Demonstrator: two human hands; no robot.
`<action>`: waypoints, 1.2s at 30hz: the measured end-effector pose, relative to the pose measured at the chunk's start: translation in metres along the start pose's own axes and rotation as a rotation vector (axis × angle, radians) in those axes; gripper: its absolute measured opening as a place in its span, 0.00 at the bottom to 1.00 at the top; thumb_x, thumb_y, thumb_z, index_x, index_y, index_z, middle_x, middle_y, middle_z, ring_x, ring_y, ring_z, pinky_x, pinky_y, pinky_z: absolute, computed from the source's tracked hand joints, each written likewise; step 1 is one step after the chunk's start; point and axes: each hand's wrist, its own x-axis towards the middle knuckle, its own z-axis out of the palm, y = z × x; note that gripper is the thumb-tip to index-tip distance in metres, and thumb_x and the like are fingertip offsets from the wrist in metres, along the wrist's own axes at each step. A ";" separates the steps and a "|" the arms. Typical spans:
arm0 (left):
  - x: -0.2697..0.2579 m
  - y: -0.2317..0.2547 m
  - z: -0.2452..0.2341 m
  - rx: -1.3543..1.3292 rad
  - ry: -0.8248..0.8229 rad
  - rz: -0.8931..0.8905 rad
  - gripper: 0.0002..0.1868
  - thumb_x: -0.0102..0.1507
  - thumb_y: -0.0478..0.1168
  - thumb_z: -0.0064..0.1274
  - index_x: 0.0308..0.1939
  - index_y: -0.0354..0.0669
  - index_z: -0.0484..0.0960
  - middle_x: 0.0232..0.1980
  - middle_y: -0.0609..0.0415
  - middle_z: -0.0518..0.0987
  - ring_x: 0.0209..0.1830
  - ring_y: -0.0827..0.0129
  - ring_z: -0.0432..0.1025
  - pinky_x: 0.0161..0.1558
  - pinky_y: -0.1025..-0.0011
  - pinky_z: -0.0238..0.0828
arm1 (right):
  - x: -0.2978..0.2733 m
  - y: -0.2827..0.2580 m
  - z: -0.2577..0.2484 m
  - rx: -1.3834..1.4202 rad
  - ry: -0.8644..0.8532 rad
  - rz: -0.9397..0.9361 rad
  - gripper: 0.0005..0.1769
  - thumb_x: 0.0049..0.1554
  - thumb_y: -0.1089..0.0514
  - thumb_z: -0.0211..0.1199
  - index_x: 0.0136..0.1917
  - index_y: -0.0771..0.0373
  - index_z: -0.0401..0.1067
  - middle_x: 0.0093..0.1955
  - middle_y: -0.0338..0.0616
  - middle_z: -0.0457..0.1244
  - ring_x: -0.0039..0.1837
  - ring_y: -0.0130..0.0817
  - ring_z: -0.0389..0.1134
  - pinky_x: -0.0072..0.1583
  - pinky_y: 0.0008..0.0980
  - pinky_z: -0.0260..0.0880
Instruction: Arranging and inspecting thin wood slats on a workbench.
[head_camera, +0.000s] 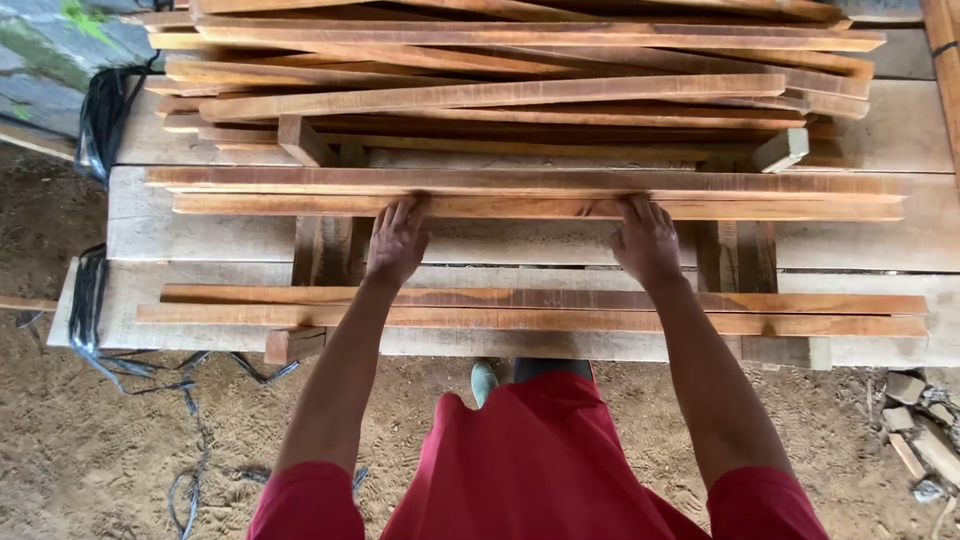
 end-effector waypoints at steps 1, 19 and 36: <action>0.002 0.003 -0.002 -0.032 -0.010 -0.047 0.26 0.62 0.46 0.56 0.64 0.47 0.76 0.58 0.50 0.73 0.64 0.54 0.69 0.66 0.56 0.64 | 0.002 -0.002 -0.006 0.019 -0.033 0.043 0.30 0.43 0.51 0.71 0.60 0.55 0.77 0.54 0.40 0.65 0.59 0.41 0.70 0.63 0.41 0.71; 0.003 -0.008 -0.010 -0.044 -0.067 -0.050 0.13 0.66 0.45 0.53 0.55 0.56 0.81 0.44 0.57 0.75 0.49 0.58 0.76 0.52 0.58 0.74 | 0.005 -0.009 -0.031 0.119 -0.276 0.148 0.25 0.53 0.48 0.70 0.64 0.53 0.76 0.50 0.44 0.61 0.56 0.47 0.68 0.58 0.48 0.71; 0.002 -0.006 -0.043 -0.084 -0.237 -0.091 0.16 0.65 0.54 0.59 0.52 0.56 0.79 0.48 0.58 0.76 0.54 0.60 0.74 0.50 0.55 0.76 | 0.017 -0.024 -0.087 0.312 -0.354 0.260 0.21 0.49 0.44 0.76 0.45 0.58 0.71 0.44 0.50 0.64 0.54 0.55 0.70 0.58 0.55 0.67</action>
